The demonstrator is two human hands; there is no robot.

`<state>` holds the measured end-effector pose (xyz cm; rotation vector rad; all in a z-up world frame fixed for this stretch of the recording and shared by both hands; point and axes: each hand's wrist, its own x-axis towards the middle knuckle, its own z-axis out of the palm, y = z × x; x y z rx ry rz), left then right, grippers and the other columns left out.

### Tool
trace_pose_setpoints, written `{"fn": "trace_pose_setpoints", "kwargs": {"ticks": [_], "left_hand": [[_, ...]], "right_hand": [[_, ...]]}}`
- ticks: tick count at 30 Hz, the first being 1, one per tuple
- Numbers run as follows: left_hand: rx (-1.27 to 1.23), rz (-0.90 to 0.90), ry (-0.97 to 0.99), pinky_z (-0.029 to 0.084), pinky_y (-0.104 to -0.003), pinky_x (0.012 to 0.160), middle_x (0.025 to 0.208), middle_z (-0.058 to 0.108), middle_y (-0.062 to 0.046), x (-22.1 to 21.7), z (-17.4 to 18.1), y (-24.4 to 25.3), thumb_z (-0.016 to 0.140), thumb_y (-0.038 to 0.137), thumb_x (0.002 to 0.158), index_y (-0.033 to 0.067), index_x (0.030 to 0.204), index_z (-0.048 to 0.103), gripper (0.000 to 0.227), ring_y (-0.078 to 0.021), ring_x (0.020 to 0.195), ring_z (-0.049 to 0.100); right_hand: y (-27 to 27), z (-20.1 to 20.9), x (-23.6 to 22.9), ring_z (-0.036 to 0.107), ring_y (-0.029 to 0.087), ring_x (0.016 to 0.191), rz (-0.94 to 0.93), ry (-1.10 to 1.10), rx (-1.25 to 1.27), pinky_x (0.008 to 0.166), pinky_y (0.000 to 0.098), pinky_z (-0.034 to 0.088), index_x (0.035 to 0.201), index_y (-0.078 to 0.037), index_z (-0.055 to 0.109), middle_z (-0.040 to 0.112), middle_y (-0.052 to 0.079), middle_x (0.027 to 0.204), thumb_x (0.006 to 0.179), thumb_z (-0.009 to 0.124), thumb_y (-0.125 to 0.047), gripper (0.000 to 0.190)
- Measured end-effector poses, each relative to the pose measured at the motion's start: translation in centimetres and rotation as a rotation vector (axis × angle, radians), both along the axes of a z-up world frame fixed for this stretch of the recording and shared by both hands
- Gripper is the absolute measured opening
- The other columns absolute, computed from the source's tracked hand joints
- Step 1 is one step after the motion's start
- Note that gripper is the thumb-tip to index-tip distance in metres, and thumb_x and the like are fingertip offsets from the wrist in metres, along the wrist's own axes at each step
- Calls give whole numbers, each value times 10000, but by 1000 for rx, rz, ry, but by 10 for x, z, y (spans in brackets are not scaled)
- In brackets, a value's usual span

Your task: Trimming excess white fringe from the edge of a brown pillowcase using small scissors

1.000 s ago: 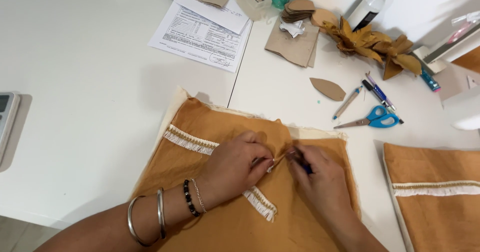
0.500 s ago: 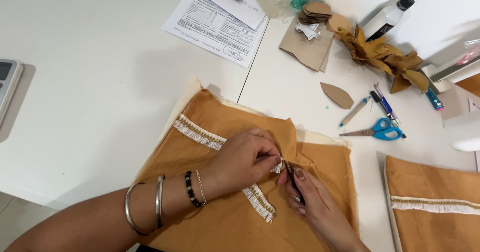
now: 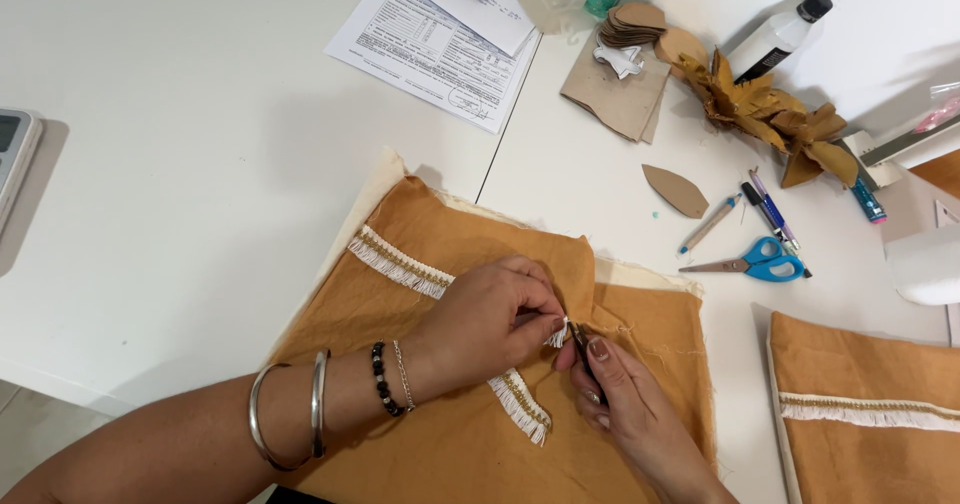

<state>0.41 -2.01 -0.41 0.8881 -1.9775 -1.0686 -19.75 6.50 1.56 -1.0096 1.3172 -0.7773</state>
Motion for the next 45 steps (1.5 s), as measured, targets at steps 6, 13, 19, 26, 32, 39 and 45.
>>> {"fn": "trace_pose_setpoints", "kwargs": {"ticks": [6,13,19,26,32,39,45], "left_hand": [[-7,-1,7,532,-343,806,936,718,29,0,-1,1,671,202,881,180,810,774,127,-150,967,677],[28,7,-3,537,-331,794,971,708,26,1,4,3,673,187,881,166,827,769,112,-138,951,680],[12,14,12,536,-325,803,993,700,29,1,2,5,668,198,881,177,848,773,112,-134,946,685],[-15,19,20,538,-333,788,985,692,13,0,6,8,651,195,883,164,873,768,121,-154,899,693],[-84,18,46,520,-359,811,978,677,-28,0,7,12,648,185,914,131,874,749,121,-201,889,682],[-312,71,56,470,-413,718,935,561,-63,-2,5,18,662,85,884,81,819,690,70,-259,804,598],[-376,80,49,435,-422,740,981,542,-73,-3,9,24,640,68,880,86,771,653,111,-286,825,532]], "right_hand": [[-1,0,0,295,116,554,-3,-7,8,480,273,210,996,9,636,344,13,671,1071,423,-391,459],[0,-5,-2,278,115,539,-29,-28,22,467,269,193,1004,23,647,335,16,666,1068,441,-375,452],[-1,-5,-1,282,114,545,-20,-47,12,467,267,196,993,20,634,345,16,681,1072,432,-384,458],[0,-5,4,329,131,550,-49,-78,-61,482,277,244,924,19,603,363,39,665,1065,473,-356,420],[-1,-12,3,290,102,542,-111,-147,-27,473,268,208,840,-10,559,334,11,628,1064,524,-334,395],[-4,-10,3,231,103,467,-138,-204,81,410,268,108,820,-30,522,294,-4,594,1067,510,-357,409],[-7,-15,2,253,95,461,-134,-184,56,401,265,116,766,-51,470,355,23,627,1071,497,-341,422]]}}
